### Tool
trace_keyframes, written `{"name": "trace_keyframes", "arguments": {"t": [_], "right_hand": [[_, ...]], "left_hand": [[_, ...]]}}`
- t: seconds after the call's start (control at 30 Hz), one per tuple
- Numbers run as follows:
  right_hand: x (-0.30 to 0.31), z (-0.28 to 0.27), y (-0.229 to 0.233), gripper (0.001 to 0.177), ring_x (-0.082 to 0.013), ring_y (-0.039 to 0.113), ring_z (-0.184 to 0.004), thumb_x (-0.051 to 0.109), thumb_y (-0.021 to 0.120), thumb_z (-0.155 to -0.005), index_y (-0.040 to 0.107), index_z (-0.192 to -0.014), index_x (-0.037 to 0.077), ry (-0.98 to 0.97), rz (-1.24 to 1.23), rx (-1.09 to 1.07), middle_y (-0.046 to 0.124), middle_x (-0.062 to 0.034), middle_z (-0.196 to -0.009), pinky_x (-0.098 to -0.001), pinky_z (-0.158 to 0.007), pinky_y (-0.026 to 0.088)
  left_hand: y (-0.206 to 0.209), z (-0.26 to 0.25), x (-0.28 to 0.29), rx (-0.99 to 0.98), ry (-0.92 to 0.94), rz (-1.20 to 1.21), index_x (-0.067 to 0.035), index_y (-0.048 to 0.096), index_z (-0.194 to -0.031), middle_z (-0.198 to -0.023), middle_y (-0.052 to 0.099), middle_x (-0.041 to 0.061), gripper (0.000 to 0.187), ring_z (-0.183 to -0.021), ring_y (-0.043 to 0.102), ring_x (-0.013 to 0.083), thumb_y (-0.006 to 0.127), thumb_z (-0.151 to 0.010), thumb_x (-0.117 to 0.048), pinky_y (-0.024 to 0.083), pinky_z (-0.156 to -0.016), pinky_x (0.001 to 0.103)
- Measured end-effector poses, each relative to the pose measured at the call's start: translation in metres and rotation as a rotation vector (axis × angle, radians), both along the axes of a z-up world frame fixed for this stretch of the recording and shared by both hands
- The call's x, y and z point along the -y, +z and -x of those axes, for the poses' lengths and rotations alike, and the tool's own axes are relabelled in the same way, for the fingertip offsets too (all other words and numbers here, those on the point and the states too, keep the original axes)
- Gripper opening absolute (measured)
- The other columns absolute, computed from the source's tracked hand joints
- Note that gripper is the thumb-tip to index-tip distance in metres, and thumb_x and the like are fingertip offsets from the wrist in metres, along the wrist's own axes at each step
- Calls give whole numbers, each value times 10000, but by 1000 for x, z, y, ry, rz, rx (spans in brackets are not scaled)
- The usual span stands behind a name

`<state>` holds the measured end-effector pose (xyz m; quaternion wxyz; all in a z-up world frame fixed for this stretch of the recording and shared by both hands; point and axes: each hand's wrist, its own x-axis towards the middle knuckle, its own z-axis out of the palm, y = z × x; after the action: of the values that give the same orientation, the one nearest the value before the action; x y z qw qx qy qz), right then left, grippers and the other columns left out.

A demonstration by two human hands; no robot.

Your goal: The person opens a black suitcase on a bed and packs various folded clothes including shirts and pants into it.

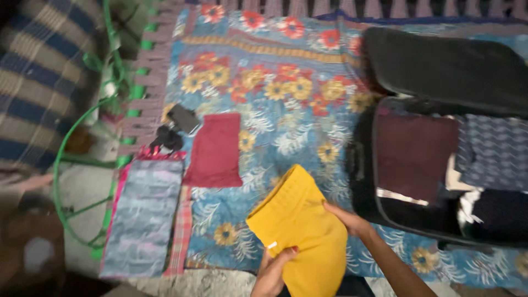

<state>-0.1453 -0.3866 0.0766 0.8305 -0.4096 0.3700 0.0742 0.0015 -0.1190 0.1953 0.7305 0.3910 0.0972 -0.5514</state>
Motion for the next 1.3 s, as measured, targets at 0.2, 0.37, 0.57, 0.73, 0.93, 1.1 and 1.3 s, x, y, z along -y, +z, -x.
{"name": "trace_keyframes", "arguments": {"t": [0.2, 0.37, 0.57, 0.73, 0.93, 1.1, 1.3], "right_hand": [[66, 100, 25, 660, -257, 650, -1218, 272, 702, -869, 504, -1470, 85, -339, -206, -32, 668, -107, -1350, -444, -1024, 520], [163, 155, 138, 677, -209, 680, -1096, 125, 819, -747, 564, -1374, 110, -197, 262, -54, 708, -92, -1214, -394, -928, 544], [271, 160, 214, 611, -155, 663, -1025, 117, 876, -710, 646, -1276, 99, 90, 731, -124, 740, -60, -1122, -341, -893, 536], [343, 123, 229, 695, -239, 685, -1107, 257, 907, -667, 618, -1295, 184, 355, 1111, -228, 745, -94, -1166, -384, -957, 534], [358, 92, 174, 838, -294, 449, -1394, 430, 784, -779, 407, -1522, 340, 461, 1657, -534, 486, -97, -1499, -643, -1131, 311], [309, 122, 86, 756, -286, 234, -1538, 505, 680, -830, 376, -1513, 395, 616, 1735, -441, 244, -13, -1658, -736, -1128, 238], [264, 162, 27, 800, -382, 105, -1540, 629, 587, -854, 282, -1567, 438, 637, 1594, -461, 88, -73, -1694, -780, -1059, 215]], "left_hand": [[35, 53, 96, 261, -231, 95, -96, 494, -1429, -1234, 667, 19, 623, -1085, 641, 152, 695, -851, 21, 510, -957, 307], [32, 117, 172, 327, -392, 142, -65, 510, -1426, -1262, 672, 23, 546, -1135, 649, 139, 706, -919, -16, 524, -984, 293], [-13, 205, 262, 296, -229, 120, -32, 527, -1410, -1265, 683, 50, 538, -1137, 660, 158, 719, -909, 4, 530, -971, 308], [-39, 237, 333, 108, -114, 11, -140, 478, -1443, -1309, 681, 53, 598, -1119, 688, 174, 697, -898, -30, 553, -898, 338], [-122, 253, 379, -31, -124, -224, -315, 154, -1548, -1527, 519, 1, 703, -1278, 570, 182, 618, -1024, -379, 511, -923, 442], [-144, 256, 341, -42, -289, -358, -356, 177, -1538, -1635, 318, -15, 663, -1518, 265, 260, 568, -1013, -462, 328, -1141, 627], [-114, 246, 289, 69, -344, 39, -348, 245, -1521, -1667, 320, 60, 552, -1551, 259, 277, 542, -1058, -398, 306, -1162, 588]]}}
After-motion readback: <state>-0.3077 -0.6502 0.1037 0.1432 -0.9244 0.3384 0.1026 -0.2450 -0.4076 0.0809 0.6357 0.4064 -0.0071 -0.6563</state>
